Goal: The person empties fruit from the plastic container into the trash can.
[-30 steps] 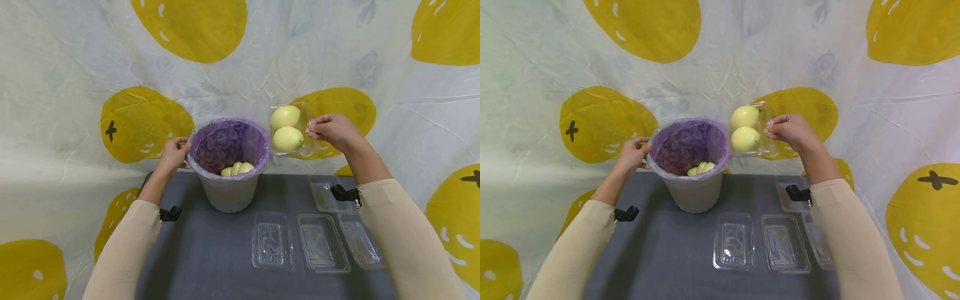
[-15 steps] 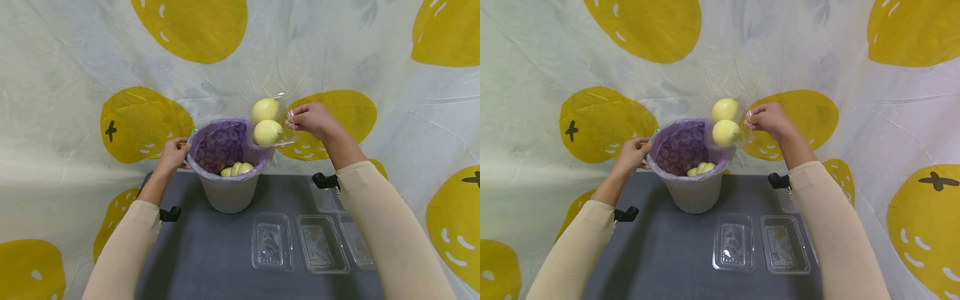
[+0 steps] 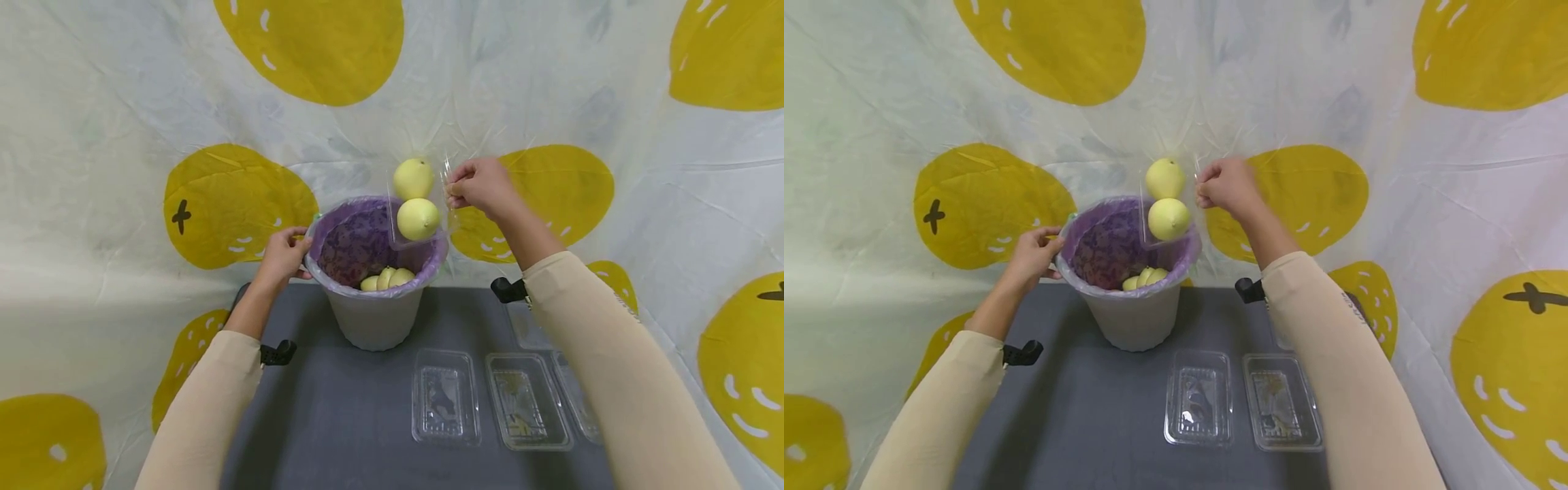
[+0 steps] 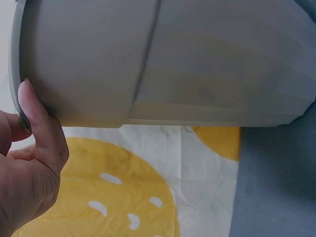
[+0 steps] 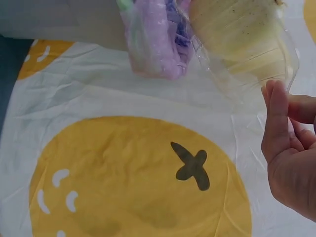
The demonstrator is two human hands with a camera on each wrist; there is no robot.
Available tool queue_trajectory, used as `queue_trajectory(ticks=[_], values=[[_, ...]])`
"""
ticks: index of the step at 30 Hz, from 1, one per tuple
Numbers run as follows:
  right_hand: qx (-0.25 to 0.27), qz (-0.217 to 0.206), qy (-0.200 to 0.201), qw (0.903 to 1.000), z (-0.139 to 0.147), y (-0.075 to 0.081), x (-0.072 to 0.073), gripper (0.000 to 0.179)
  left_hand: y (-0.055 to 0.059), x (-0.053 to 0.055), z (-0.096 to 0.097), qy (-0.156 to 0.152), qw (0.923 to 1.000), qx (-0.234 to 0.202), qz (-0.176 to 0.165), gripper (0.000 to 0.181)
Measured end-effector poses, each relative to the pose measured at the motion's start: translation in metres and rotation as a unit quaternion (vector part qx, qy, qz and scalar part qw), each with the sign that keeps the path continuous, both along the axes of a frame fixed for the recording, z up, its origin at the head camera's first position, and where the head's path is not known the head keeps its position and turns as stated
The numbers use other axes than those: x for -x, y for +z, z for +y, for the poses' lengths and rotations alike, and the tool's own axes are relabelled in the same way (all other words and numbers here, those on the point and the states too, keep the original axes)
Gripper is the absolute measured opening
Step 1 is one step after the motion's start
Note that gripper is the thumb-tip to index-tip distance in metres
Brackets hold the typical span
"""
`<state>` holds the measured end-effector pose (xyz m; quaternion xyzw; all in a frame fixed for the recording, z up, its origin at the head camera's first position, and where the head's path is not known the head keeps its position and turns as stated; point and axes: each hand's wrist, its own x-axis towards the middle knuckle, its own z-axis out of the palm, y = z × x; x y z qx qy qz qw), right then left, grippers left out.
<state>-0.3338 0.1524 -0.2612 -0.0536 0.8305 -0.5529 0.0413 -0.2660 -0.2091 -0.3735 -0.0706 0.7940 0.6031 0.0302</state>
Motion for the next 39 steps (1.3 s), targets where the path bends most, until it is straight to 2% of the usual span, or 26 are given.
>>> queue_trajectory(ticks=[7,16,23,32,39], values=[[-0.069,0.067,-0.013,0.9953,-0.012,-0.009,-0.002,0.011,0.002,-0.003,-0.002,-0.001,1.0000,0.000,-0.003,0.050],[-0.126,0.170,-0.047,0.9761,-0.025,-0.018,0.001,0.008,0.005,-0.004,0.000,0.003,1.0000,0.003,-0.006,0.050],[-0.183,0.233,-0.052,0.9537,-0.033,-0.019,0.001,0.011,0.003,-0.003,0.001,0.006,1.0000,0.001,-0.004,0.050],[-0.218,0.285,-0.054,0.9320,-0.039,-0.023,0.003,0.011,0.002,-0.003,-0.001,0.007,1.0000,-0.006,0.001,0.047],[-0.231,0.351,-0.056,0.9056,-0.043,-0.026,0.005,0.012,0.000,-0.003,-0.002,0.007,1.0000,-0.006,-0.001,0.048]])
